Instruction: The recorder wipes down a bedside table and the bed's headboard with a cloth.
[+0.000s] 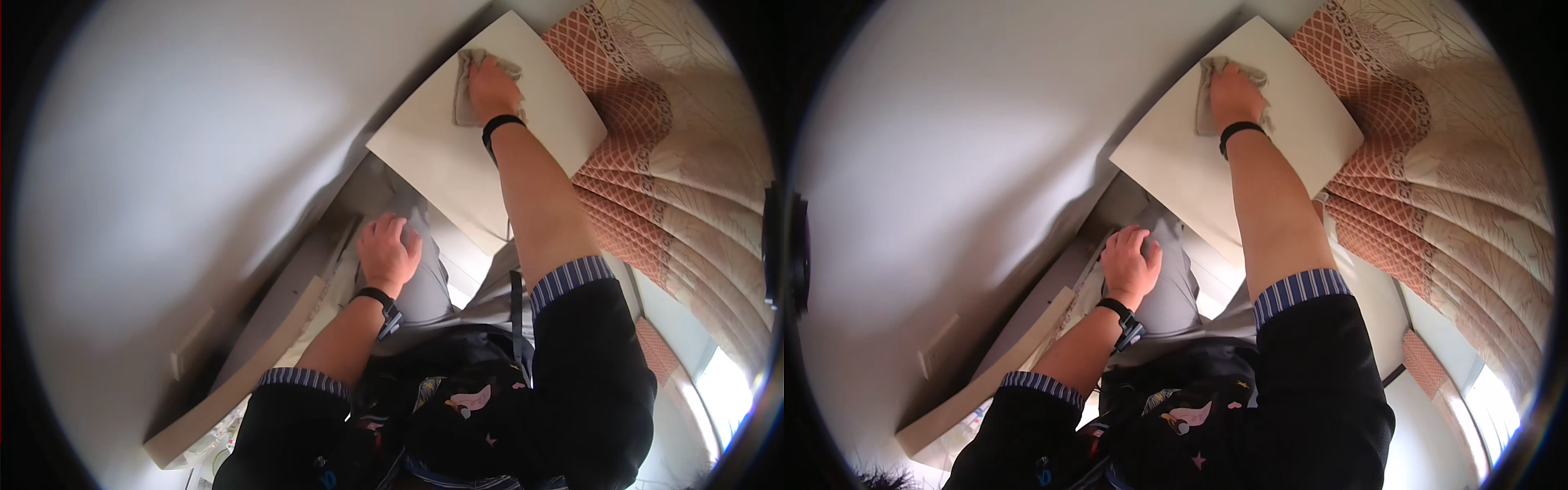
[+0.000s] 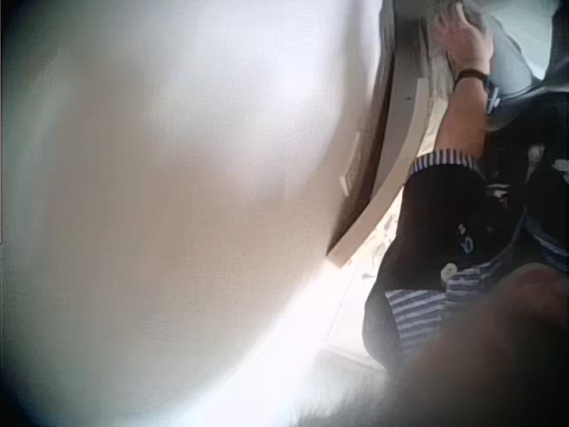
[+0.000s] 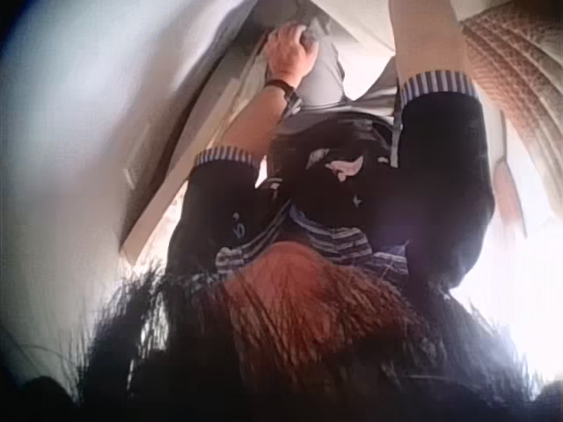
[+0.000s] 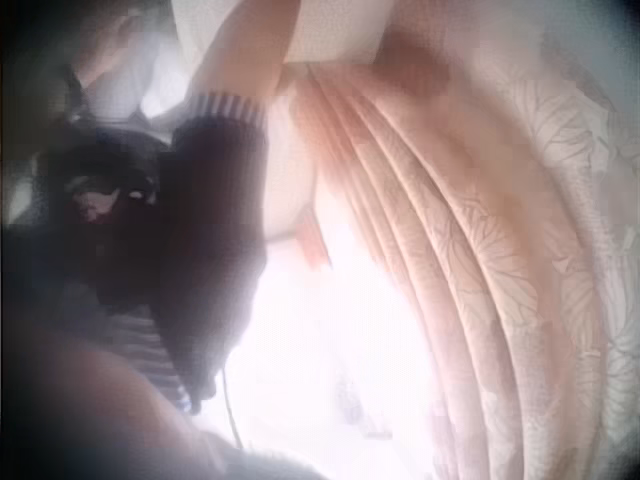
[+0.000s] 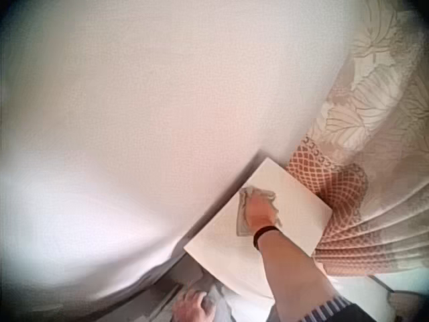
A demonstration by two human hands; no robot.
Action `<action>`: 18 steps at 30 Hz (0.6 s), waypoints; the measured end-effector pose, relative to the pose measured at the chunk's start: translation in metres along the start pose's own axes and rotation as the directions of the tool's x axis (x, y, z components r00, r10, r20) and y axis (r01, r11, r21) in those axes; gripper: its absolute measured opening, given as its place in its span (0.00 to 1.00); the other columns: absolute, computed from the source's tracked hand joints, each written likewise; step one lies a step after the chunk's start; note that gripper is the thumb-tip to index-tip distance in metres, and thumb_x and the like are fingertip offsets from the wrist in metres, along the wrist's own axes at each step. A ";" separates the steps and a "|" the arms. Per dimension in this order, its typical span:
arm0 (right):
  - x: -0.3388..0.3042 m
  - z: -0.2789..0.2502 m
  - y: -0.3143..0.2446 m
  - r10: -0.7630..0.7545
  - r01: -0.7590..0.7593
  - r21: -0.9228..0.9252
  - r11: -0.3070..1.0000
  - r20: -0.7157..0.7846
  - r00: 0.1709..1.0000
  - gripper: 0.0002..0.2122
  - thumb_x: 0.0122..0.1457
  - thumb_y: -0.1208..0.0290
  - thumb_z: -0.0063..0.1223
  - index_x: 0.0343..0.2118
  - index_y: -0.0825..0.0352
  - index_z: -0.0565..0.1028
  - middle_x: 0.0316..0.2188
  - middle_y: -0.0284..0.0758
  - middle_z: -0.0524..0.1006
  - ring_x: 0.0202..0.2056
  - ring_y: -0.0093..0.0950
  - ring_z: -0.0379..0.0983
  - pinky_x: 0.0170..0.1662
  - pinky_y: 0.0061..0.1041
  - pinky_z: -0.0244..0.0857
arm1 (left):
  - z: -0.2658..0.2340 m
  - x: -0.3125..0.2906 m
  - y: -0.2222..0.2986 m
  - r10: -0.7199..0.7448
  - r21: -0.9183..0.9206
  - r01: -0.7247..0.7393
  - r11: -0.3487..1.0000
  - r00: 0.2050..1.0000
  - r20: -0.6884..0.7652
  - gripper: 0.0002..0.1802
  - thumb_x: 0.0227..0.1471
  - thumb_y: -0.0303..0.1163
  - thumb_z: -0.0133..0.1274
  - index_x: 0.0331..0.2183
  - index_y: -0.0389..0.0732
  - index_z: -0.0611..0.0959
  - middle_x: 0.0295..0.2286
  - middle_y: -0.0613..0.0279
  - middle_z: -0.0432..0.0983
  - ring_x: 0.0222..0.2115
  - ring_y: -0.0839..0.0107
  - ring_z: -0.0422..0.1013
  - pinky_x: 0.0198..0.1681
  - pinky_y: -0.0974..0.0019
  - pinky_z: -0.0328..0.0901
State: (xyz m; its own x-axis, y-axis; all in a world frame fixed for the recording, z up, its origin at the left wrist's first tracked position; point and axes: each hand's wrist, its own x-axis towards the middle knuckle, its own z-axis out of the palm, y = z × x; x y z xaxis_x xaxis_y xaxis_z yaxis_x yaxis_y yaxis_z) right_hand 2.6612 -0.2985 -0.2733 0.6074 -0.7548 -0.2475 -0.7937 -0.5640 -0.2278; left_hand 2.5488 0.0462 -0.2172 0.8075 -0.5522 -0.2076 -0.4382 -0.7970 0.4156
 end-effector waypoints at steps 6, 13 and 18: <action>0.003 0.005 -0.046 0.037 -0.039 -0.036 0.999 -0.075 0.997 0.13 0.70 0.61 0.38 0.47 0.62 0.72 0.45 0.41 0.81 0.48 0.41 0.79 0.45 0.48 0.72 | -0.002 -0.003 -0.014 0.021 0.003 -0.021 1.000 1.000 -0.007 0.13 0.51 0.37 0.59 0.41 0.47 0.83 0.47 0.64 0.79 0.48 0.53 0.72 0.48 0.50 0.68; -0.149 0.052 -0.057 -0.259 0.262 -0.062 0.963 0.045 0.965 0.12 0.65 0.61 0.46 0.44 0.62 0.74 0.46 0.40 0.79 0.48 0.40 0.78 0.45 0.43 0.75 | -0.003 0.001 0.003 -0.072 0.043 0.071 0.997 0.997 0.023 0.13 0.54 0.42 0.57 0.39 0.47 0.84 0.45 0.62 0.80 0.48 0.52 0.72 0.47 0.48 0.69; -0.235 0.044 0.005 -0.249 0.246 0.055 0.968 0.062 0.966 0.14 0.65 0.57 0.50 0.44 0.61 0.73 0.44 0.39 0.80 0.46 0.41 0.79 0.43 0.46 0.74 | -0.008 -0.012 0.002 -0.081 0.007 0.081 0.997 0.997 -0.009 0.17 0.55 0.45 0.54 0.42 0.48 0.84 0.48 0.63 0.79 0.49 0.52 0.72 0.49 0.48 0.68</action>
State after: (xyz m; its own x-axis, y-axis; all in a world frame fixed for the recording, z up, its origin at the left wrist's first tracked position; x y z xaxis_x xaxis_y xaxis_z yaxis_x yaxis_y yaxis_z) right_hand 2.5158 -0.1091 -0.2577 0.7869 -0.5683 -0.2405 -0.6168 -0.7132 -0.3330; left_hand 2.5419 0.0532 -0.2069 0.8441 -0.4832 -0.2324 -0.3738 -0.8410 0.3911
